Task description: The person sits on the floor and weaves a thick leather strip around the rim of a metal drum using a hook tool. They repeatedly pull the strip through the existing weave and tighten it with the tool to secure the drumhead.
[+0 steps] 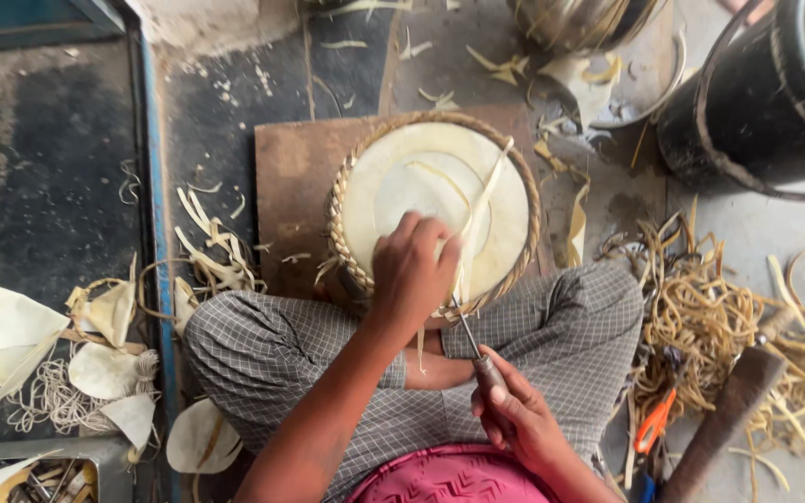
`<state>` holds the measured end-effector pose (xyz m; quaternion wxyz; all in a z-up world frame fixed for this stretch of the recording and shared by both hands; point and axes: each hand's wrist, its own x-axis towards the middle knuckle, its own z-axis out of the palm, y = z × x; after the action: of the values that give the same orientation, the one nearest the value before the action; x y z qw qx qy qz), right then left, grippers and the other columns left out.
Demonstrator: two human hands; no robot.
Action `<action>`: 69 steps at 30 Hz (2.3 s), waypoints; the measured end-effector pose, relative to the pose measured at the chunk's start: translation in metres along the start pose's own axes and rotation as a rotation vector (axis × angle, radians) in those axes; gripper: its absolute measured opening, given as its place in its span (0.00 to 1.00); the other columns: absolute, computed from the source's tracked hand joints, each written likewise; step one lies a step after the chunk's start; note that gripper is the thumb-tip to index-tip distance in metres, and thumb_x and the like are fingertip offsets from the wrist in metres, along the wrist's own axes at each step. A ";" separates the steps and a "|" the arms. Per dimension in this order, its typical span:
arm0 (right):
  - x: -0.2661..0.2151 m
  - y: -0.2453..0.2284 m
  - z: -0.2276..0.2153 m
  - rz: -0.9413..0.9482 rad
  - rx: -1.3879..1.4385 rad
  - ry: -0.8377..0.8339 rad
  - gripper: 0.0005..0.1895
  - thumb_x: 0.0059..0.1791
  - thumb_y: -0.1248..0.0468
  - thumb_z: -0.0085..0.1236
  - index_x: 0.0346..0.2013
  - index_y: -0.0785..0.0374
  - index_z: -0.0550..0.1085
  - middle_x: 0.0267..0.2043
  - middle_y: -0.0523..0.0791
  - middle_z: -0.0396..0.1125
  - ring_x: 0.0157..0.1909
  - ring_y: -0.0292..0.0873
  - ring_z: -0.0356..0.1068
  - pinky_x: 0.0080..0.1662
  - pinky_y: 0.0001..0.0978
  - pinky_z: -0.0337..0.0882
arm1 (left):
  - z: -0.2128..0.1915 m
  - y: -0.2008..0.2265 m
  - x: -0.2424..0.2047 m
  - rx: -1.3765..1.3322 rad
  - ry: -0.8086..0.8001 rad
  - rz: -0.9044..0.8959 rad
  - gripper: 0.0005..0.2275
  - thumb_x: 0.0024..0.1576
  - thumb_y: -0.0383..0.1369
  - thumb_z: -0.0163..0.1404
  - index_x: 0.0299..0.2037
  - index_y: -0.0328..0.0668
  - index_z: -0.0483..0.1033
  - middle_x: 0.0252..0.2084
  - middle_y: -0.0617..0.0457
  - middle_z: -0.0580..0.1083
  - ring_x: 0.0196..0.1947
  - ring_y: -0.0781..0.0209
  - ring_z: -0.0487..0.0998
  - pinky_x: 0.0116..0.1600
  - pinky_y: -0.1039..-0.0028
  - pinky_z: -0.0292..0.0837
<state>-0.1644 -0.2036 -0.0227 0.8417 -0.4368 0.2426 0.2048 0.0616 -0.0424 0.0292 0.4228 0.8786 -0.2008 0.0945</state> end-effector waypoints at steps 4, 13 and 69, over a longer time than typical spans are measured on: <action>0.000 -0.014 0.000 -0.028 -0.248 0.040 0.34 0.51 0.58 0.54 0.73 0.54 0.60 0.38 0.50 0.71 0.28 0.37 0.67 0.32 0.26 0.66 | 0.013 0.000 0.033 0.000 -0.144 -0.059 0.05 0.54 0.31 0.57 0.33 0.40 0.74 0.35 0.48 0.74 0.32 0.48 0.78 0.40 0.61 0.72; 0.048 -0.039 -0.036 -0.319 0.012 0.037 0.18 0.57 0.58 0.50 0.41 0.73 0.77 0.32 0.50 0.75 0.33 0.42 0.73 0.38 0.33 0.72 | -0.020 0.032 -0.025 -0.092 -0.217 0.803 0.02 0.62 0.27 0.55 0.42 0.43 0.76 0.40 0.54 0.77 0.29 0.63 0.76 0.33 0.72 0.70; 0.011 -0.037 0.040 -0.025 -0.494 -0.048 0.30 0.51 0.59 0.57 0.67 0.50 0.60 0.24 0.40 0.62 0.19 0.32 0.60 0.19 0.23 0.57 | -0.016 0.013 -0.071 -0.055 0.149 -0.004 0.06 0.53 0.28 0.58 0.33 0.38 0.72 0.46 0.49 0.71 0.47 0.51 0.72 0.55 0.60 0.64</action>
<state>-0.1254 -0.1889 0.0142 0.7173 -0.6273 0.1598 0.2577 -0.0078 -0.0177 0.0243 0.4609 0.8575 -0.1697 0.1529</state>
